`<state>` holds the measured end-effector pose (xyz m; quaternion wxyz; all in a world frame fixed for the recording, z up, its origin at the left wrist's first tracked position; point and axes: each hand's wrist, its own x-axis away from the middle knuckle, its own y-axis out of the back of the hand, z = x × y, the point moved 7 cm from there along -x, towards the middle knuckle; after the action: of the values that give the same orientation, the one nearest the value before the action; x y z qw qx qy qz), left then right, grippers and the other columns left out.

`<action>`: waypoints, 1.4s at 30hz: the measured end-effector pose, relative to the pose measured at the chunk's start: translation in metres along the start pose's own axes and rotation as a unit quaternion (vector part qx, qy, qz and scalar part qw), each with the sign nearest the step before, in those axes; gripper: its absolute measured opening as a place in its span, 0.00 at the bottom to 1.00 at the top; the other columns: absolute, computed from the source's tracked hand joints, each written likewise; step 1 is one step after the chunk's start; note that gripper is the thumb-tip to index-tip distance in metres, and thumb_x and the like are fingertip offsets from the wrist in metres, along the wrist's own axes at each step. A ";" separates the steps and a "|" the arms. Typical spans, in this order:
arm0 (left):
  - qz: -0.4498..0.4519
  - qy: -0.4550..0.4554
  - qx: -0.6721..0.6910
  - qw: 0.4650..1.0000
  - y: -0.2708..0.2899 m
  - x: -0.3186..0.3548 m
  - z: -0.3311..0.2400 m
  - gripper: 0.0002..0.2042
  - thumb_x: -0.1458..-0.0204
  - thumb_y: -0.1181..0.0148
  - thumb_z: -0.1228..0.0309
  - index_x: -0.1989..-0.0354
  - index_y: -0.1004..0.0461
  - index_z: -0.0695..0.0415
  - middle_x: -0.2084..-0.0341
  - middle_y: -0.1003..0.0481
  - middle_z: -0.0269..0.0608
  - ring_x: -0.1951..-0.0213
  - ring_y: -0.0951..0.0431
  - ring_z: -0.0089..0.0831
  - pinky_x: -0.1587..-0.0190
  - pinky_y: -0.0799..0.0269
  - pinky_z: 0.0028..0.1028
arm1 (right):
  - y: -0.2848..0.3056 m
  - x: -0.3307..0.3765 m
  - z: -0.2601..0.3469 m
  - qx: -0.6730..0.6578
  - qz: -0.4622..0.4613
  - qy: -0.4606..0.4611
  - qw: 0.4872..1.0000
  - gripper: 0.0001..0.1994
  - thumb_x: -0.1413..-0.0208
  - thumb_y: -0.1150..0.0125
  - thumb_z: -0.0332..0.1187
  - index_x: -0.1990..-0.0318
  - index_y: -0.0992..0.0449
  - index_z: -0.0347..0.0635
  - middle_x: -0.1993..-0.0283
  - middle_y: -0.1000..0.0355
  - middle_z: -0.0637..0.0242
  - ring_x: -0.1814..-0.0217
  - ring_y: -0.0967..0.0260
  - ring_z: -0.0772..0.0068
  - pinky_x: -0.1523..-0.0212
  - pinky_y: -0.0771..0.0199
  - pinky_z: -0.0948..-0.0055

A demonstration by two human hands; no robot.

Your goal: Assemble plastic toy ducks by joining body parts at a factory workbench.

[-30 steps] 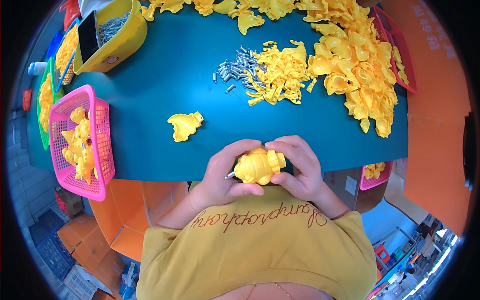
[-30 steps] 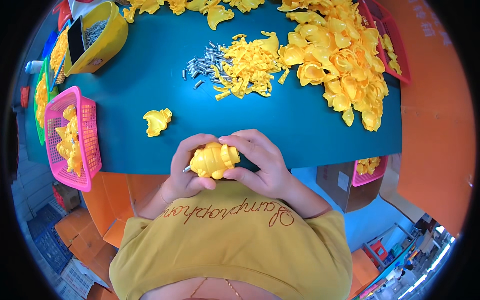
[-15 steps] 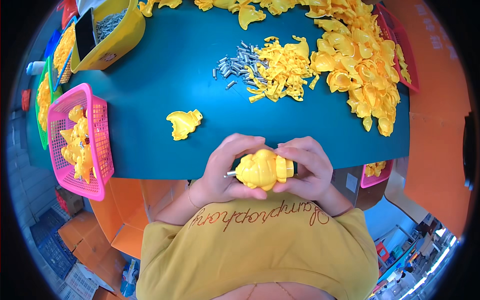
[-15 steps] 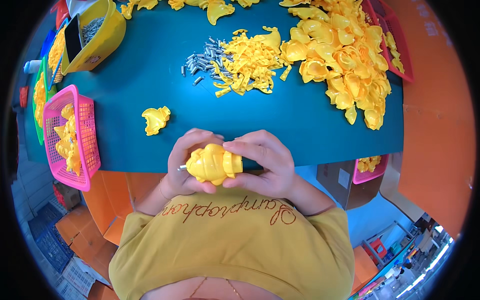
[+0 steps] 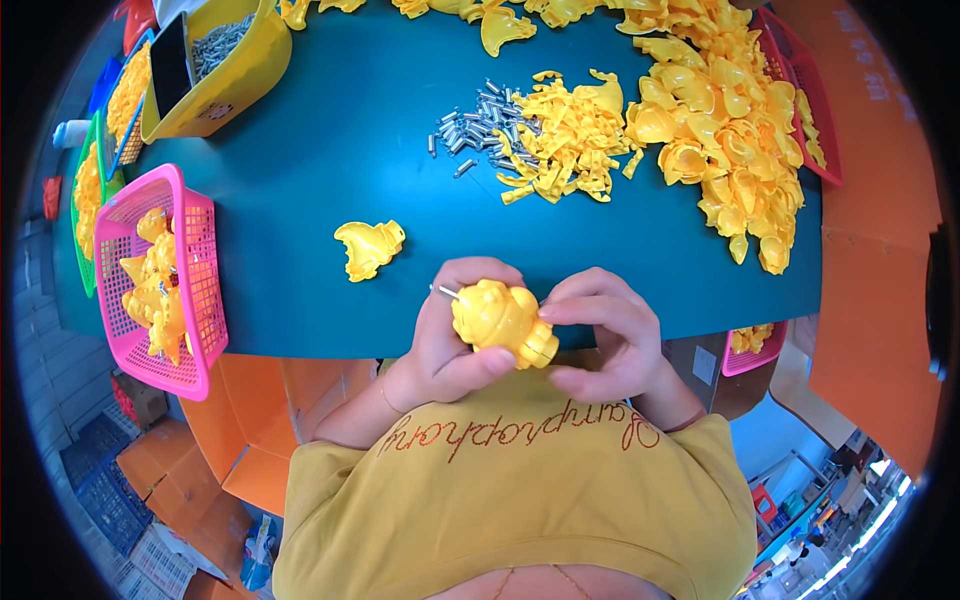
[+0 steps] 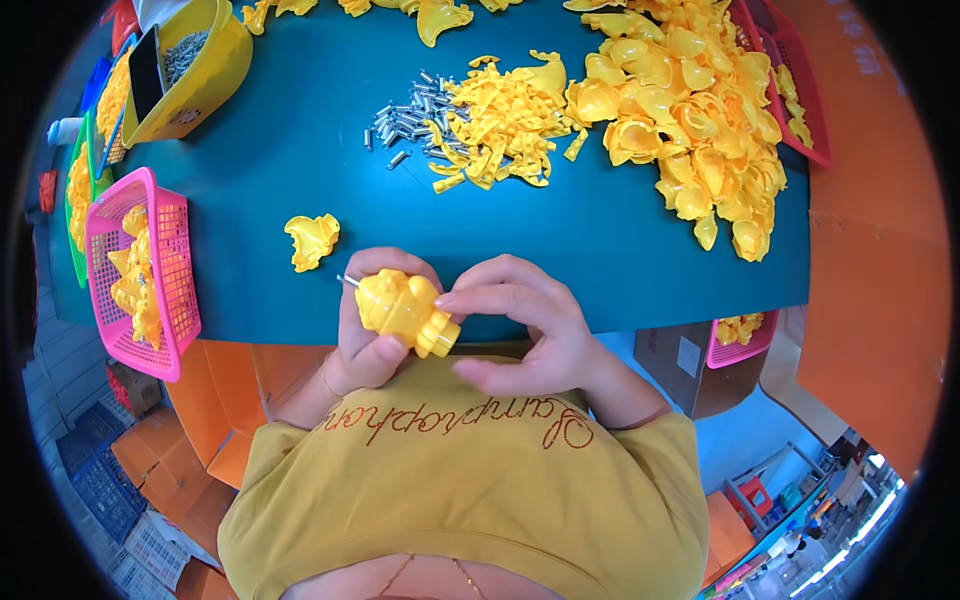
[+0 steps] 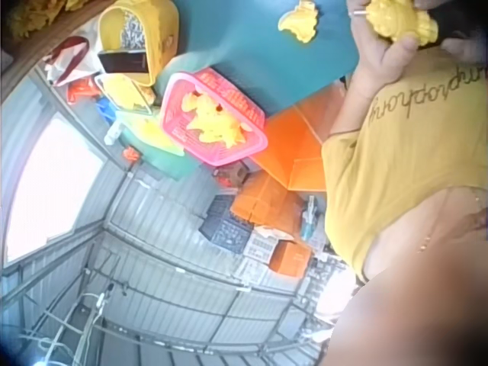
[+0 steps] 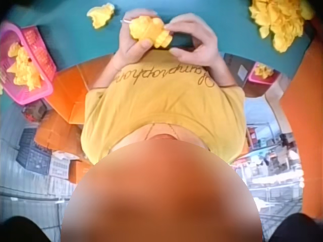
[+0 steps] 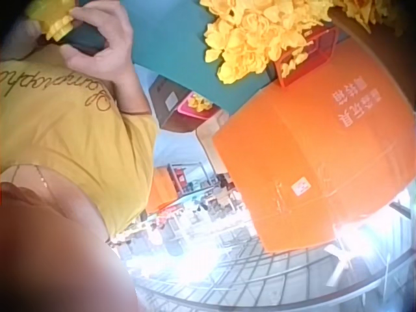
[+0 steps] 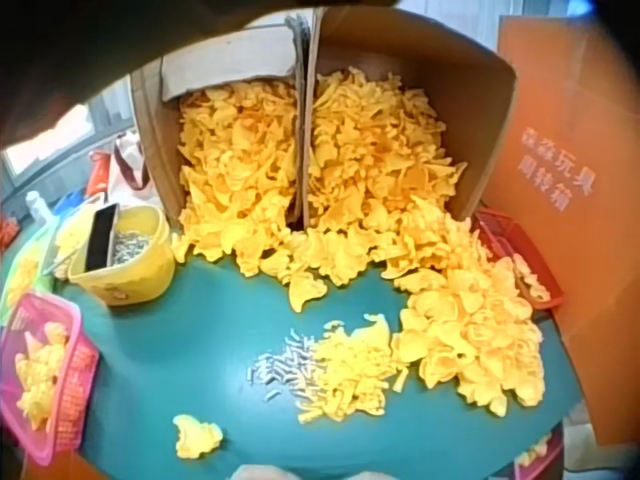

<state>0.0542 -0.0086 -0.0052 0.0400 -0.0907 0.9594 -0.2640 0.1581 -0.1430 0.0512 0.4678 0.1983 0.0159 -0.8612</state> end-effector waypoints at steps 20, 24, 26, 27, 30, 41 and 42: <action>0.029 0.044 -0.385 0.921 0.008 -0.021 -0.026 0.47 0.61 0.14 0.63 0.30 0.33 0.61 0.40 0.23 0.48 0.44 0.19 0.38 0.40 0.24 0.34 | -0.007 0.016 -0.043 0.071 0.020 -0.070 0.995 0.35 0.61 0.18 0.29 0.41 0.28 0.46 0.37 0.27 0.51 0.36 0.27 0.50 0.40 0.26 0.60; 0.078 0.019 -0.426 0.901 0.000 -0.022 -0.028 0.43 0.61 0.15 0.66 0.33 0.31 0.60 0.44 0.21 0.47 0.49 0.17 0.38 0.46 0.21 0.33 | -0.004 0.001 -0.038 0.128 0.094 -0.054 0.986 0.37 0.63 0.18 0.29 0.41 0.29 0.46 0.40 0.28 0.56 0.39 0.28 0.54 0.42 0.26 0.61; 0.087 0.010 -0.434 0.897 -0.005 -0.022 -0.028 0.42 0.61 0.16 0.67 0.34 0.30 0.61 0.45 0.21 0.46 0.50 0.17 0.39 0.47 0.20 0.33 | -0.003 -0.004 -0.039 0.098 0.138 -0.080 0.982 0.37 0.64 0.18 0.30 0.41 0.28 0.46 0.43 0.31 0.59 0.42 0.30 0.55 0.42 0.27 0.61; 0.089 0.013 -0.442 0.892 -0.006 -0.022 -0.027 0.42 0.61 0.17 0.69 0.34 0.30 0.61 0.47 0.20 0.47 0.51 0.17 0.39 0.47 0.20 0.33 | 0.000 -0.006 -0.038 0.098 0.139 -0.081 0.982 0.37 0.64 0.18 0.30 0.41 0.28 0.46 0.43 0.31 0.59 0.42 0.30 0.55 0.42 0.27 0.61; 0.103 0.018 -0.450 0.887 -0.007 -0.021 -0.026 0.42 0.60 0.20 0.71 0.33 0.32 0.60 0.50 0.20 0.49 0.52 0.17 0.43 0.48 0.20 0.35 | -0.001 -0.010 -0.037 0.109 0.174 -0.080 0.975 0.38 0.65 0.18 0.29 0.42 0.29 0.47 0.43 0.33 0.58 0.41 0.32 0.55 0.43 0.28 0.61; 0.079 -0.013 -0.392 0.917 -0.009 -0.017 -0.016 0.37 0.62 0.23 0.75 0.37 0.28 0.60 0.46 0.21 0.51 0.48 0.17 0.44 0.46 0.18 0.35 | -0.001 -0.004 -0.053 -0.026 0.172 -0.146 0.974 0.39 0.67 0.16 0.26 0.46 0.35 0.47 0.42 0.38 0.59 0.42 0.31 0.63 0.46 0.24 0.67; 0.062 0.000 -0.365 0.929 -0.005 -0.017 -0.013 0.37 0.61 0.23 0.75 0.37 0.28 0.60 0.45 0.21 0.50 0.47 0.17 0.42 0.45 0.18 0.35 | -0.001 -0.003 -0.051 -0.027 0.172 -0.147 0.974 0.39 0.67 0.16 0.26 0.46 0.35 0.47 0.42 0.38 0.59 0.42 0.31 0.63 0.46 0.24 0.67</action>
<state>0.0696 -0.0033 0.0095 0.0202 -0.0396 0.9932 0.1071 0.1756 -0.1290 0.0048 0.6113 0.0561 -0.0641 -0.7868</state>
